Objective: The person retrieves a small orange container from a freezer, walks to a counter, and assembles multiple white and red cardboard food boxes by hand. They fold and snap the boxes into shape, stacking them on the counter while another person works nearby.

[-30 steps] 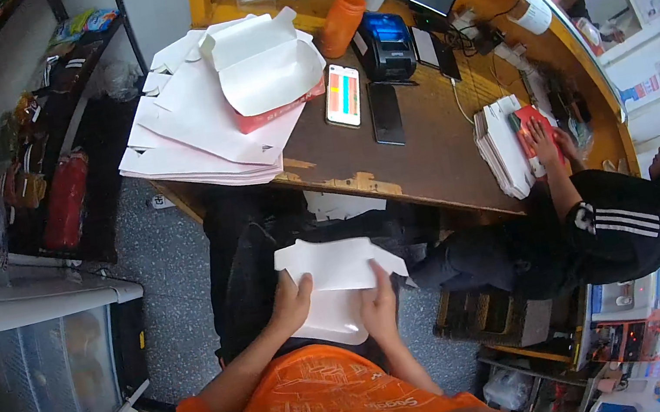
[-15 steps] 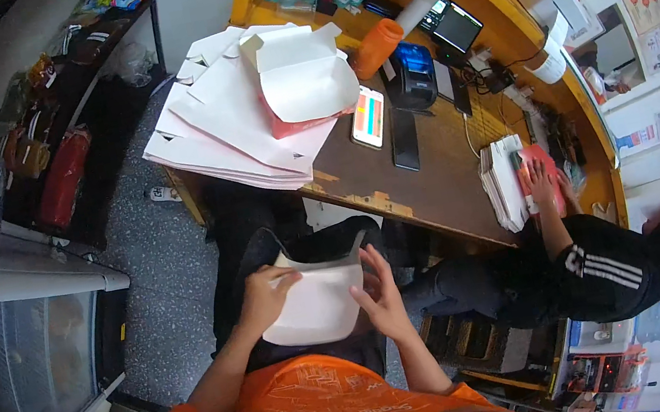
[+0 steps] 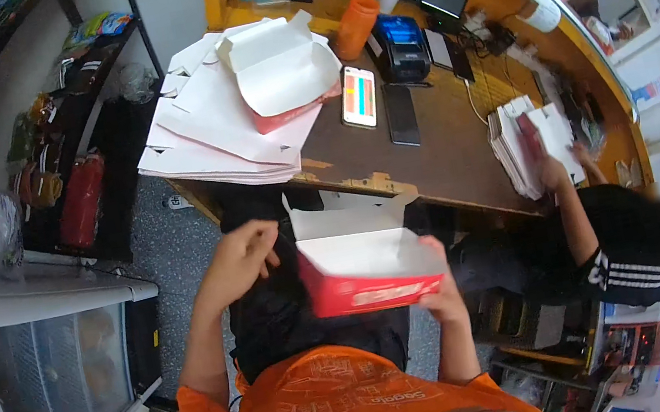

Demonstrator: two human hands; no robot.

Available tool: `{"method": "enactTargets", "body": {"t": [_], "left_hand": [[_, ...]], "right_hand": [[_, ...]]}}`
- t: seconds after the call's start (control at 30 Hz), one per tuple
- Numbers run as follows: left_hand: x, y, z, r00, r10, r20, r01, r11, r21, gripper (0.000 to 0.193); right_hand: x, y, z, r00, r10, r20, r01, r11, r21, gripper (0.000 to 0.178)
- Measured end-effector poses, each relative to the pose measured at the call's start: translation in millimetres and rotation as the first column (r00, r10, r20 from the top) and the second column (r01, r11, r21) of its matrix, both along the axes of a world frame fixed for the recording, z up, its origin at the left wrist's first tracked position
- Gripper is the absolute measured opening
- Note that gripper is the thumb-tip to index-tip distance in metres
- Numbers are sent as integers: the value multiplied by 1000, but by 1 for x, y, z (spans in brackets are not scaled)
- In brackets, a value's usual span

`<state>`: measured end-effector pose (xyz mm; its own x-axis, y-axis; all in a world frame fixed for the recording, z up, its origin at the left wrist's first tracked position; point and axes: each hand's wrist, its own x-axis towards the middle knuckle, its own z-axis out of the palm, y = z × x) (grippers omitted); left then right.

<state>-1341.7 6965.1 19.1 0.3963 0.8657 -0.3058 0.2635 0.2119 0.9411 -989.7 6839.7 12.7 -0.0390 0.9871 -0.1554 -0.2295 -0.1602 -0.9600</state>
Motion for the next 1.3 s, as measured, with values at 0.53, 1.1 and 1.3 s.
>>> {"method": "enactTargets", "body": {"t": [0.53,1.1,1.3], "left_hand": [[114,146,23,924,265,-277,77,579,812,58],[-7,177,1,771,490,-406,186,435,881,37],[38,133,31,809,449,-378,160,450,878,36]], "right_hand": [[35,-57,-31,554,-329,-765,371,920,-126,91],[7,-27,-104,660,35,-750,-48,999,4,79],[12,-12,-175,544,68,-836,-394,901,-183,77]]}}
